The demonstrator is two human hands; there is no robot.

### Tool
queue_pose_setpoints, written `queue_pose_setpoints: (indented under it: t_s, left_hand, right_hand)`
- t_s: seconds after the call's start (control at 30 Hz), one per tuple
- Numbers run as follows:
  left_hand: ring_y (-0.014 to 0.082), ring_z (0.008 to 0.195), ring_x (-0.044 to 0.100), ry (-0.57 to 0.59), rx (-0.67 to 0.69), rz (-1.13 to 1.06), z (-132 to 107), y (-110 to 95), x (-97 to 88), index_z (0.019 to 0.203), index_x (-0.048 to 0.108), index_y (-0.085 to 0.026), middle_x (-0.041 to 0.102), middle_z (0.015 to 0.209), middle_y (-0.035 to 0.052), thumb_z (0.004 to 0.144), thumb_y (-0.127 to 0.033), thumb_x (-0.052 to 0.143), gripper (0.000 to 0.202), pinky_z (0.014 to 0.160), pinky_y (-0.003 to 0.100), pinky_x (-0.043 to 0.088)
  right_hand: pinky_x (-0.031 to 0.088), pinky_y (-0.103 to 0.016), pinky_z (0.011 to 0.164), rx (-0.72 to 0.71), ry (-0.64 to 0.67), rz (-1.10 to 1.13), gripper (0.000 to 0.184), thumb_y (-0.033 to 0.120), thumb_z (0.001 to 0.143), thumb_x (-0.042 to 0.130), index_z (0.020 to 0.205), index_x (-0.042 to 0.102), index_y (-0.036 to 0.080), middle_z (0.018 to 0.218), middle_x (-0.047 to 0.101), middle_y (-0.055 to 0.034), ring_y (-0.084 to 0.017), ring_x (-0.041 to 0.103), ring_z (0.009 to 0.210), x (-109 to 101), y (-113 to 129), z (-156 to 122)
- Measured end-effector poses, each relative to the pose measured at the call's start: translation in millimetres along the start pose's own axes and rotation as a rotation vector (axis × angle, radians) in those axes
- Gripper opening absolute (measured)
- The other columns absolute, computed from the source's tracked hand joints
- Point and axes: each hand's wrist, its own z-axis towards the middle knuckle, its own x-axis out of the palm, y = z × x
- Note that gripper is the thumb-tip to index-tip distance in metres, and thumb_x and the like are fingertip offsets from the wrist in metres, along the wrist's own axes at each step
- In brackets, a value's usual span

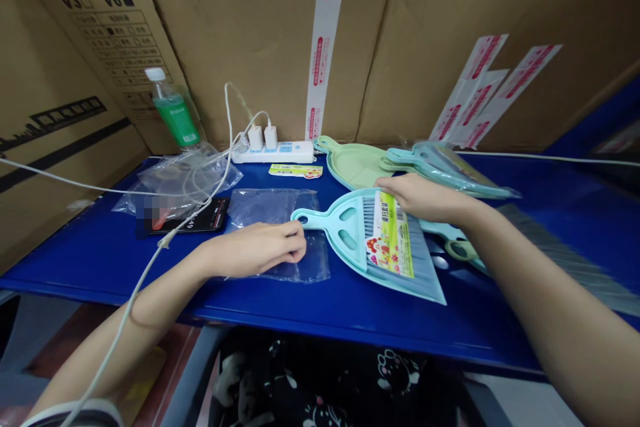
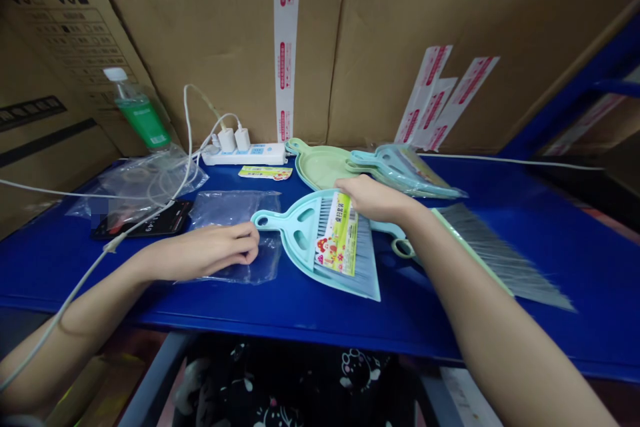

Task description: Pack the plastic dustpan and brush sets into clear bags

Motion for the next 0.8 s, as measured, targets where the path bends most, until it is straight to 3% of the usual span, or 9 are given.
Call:
queue_pose_setpoints:
  t_s: [0.13, 0.4, 0.57, 0.8]
  left_hand:
    - [0.0125, 0.07, 0.049, -0.051, -0.007, 0.025, 0.5, -2.0, -1.6, 0.089, 0.049, -0.018, 0.053, 0.088, 0.0008, 0.096, -0.018, 0.035, 0.016, 0.065, 0.024, 0.039]
    - [0.0131, 0.079, 0.057, -0.124, 0.063, 0.03, 2.0, 0.2, 2.1, 0.103, 0.056, -0.018, 0.058, 0.098, 0.004, 0.095, -0.014, 0.036, 0.022, 0.069, 0.024, 0.044]
    - [0.0108, 0.075, 0.057, -0.141, 0.144, 0.032, 2.8, -2.3, 3.1, 0.097, 0.062, -0.019, 0.06, 0.095, 0.0031, 0.094, -0.01, 0.035, 0.029, 0.067, 0.022, 0.043]
    - [0.0121, 0.085, 0.06, -0.121, 0.169, 0.007, 4.6, -4.1, 6.8, 0.095, 0.066, -0.021, 0.063, 0.095, 0.0034, 0.092, -0.007, 0.036, 0.033, 0.073, 0.023, 0.045]
  right_hand:
    - [0.039, -0.031, 0.06, 0.021, 0.029, -0.041, 0.024, 0.002, 0.07, 0.039, 0.061, 0.036, 0.024, 0.068, 0.06, -0.0057, -0.019, 0.056, 0.066, -2.3, 0.5, -1.1]
    - [0.038, -0.027, 0.059, 0.0, 0.025, -0.067, 0.021, 0.004, 0.072, 0.039, 0.063, 0.038, 0.023, 0.068, 0.059, -0.0025, -0.016, 0.056, 0.066, -3.3, -3.1, -0.9]
    - [0.037, -0.028, 0.058, 0.002, -0.004, -0.059, 0.021, 0.009, 0.074, 0.04, 0.06, 0.036, 0.024, 0.066, 0.057, -0.0022, -0.017, 0.055, 0.064, -4.4, -2.8, -1.2]
    - [0.037, -0.029, 0.058, 0.002, -0.049, -0.047, 0.021, 0.011, 0.077, 0.039, 0.061, 0.037, 0.024, 0.064, 0.056, -0.0025, -0.018, 0.054, 0.063, -9.0, -5.3, -3.7]
